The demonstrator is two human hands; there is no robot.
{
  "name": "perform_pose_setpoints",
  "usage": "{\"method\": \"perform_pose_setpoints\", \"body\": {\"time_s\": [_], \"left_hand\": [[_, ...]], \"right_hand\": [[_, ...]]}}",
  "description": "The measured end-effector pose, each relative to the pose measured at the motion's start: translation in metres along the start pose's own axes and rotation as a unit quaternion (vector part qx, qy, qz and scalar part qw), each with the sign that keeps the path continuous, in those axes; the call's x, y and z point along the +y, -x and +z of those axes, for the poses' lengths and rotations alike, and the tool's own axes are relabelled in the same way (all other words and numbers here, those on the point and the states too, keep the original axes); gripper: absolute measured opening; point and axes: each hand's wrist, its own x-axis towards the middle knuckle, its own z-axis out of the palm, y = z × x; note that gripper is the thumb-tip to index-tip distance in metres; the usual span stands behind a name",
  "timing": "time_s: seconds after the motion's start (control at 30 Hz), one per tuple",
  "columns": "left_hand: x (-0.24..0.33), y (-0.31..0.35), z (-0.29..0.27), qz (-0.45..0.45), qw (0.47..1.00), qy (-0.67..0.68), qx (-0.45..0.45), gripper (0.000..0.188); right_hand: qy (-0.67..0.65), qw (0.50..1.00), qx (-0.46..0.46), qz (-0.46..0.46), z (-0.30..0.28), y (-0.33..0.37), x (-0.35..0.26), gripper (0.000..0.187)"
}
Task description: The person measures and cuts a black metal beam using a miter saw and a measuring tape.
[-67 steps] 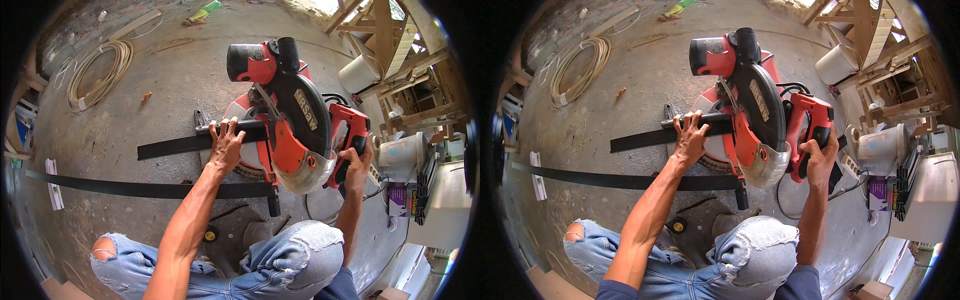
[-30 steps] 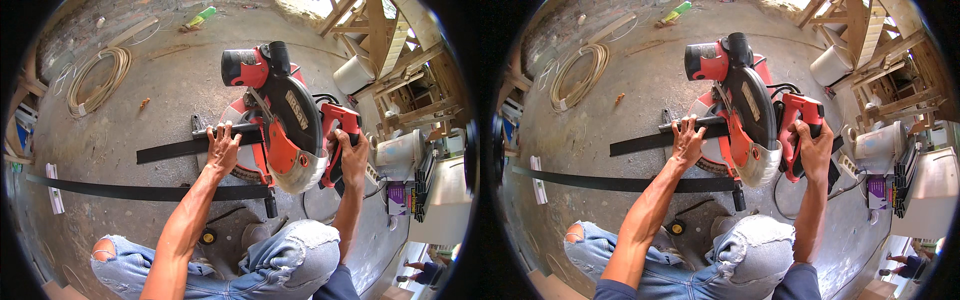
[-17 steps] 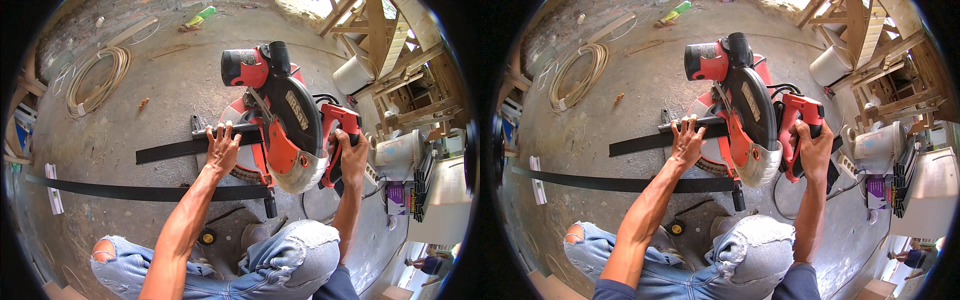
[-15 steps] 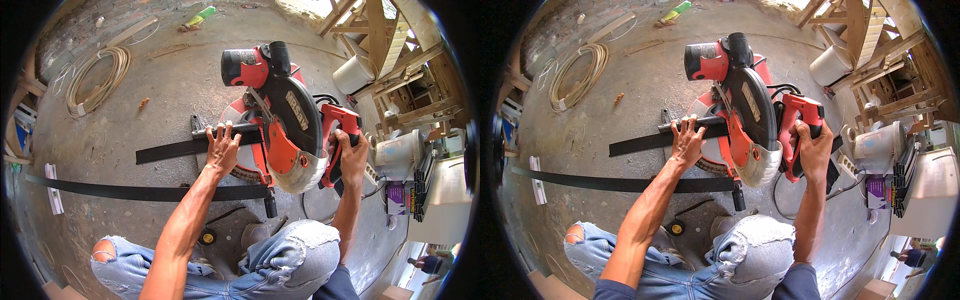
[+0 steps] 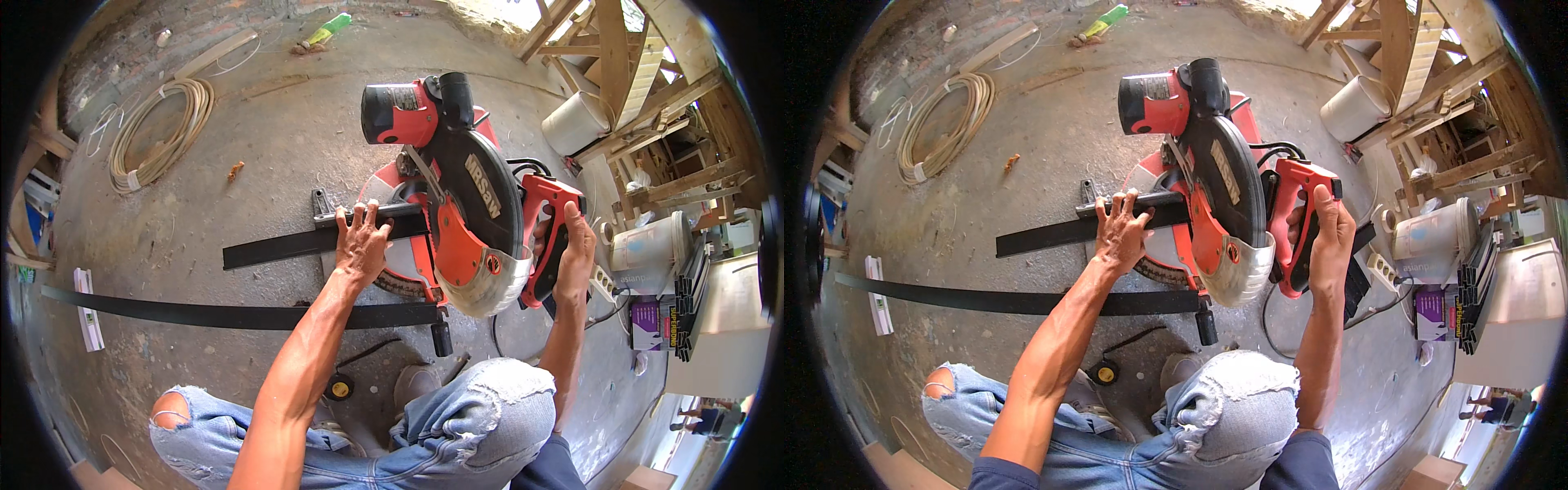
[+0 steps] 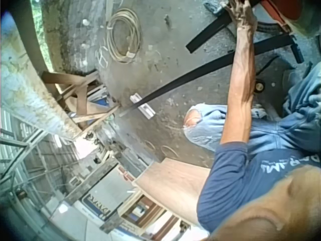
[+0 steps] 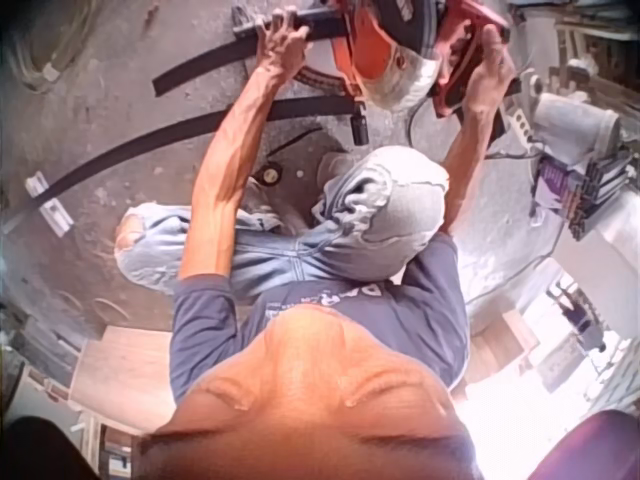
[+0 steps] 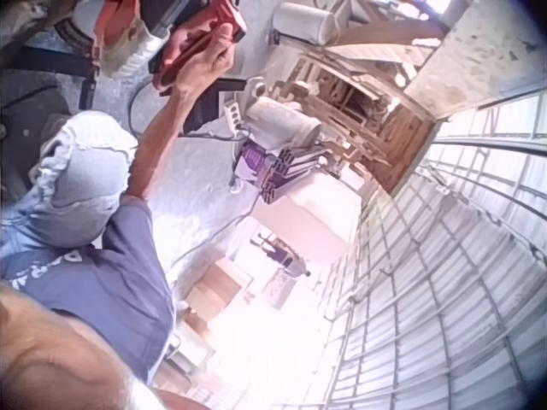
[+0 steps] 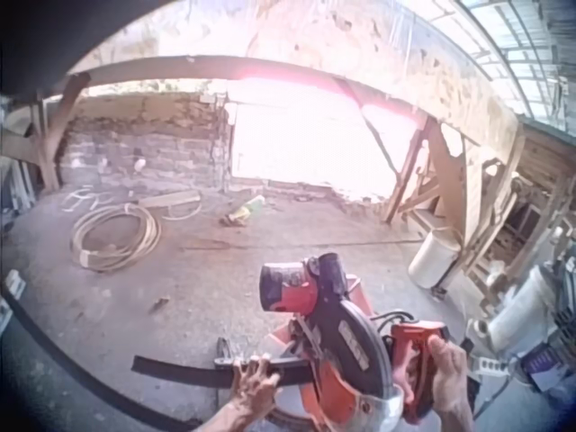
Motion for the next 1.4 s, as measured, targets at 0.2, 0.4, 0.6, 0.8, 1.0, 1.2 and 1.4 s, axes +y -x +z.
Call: {"method": "perform_pose_setpoints", "body": {"time_s": [0.2, 0.4, 0.6, 0.8, 1.0, 1.2, 1.4], "left_hand": [[-0.004, 0.002, 0.000, 0.012, 1.000, 0.009, 0.016, 0.042], [-0.004, 0.002, 0.002, 0.019, 0.999, 0.019, 0.024, 0.042], [-0.002, 0.001, 0.001, 0.010, 1.000, 0.015, 0.012, 0.041], [-0.003, 0.001, -0.002, 0.010, 1.000, 0.019, 0.003, 0.042], [-0.009, 0.002, -0.008, 0.036, 0.999, 0.007, -0.021, 0.046], [-0.009, 0.002, -0.001, 0.042, 0.999, -0.021, -0.014, 0.045], [-0.010, 0.002, 0.002, 0.045, 0.999, -0.020, -0.002, 0.050]], "right_hand": [[0.017, 1.000, 0.010, 0.015, 0.006, 0.000, -0.006, 0.061], [-0.009, 0.999, 0.028, 0.033, 0.007, -0.001, -0.010, 0.068], [-0.017, 1.000, 0.016, 0.019, 0.006, -0.001, -0.006, 0.065], [-0.025, 0.999, 0.001, 0.023, 0.002, -0.001, -0.002, 0.070], [-0.034, 0.999, 0.005, 0.033, 0.001, -0.002, -0.001, 0.071], [-0.041, 0.999, 0.005, 0.031, 0.002, -0.003, -0.003, 0.070], [-0.042, 0.998, 0.007, 0.037, 0.002, -0.003, -0.003, 0.070]]}}
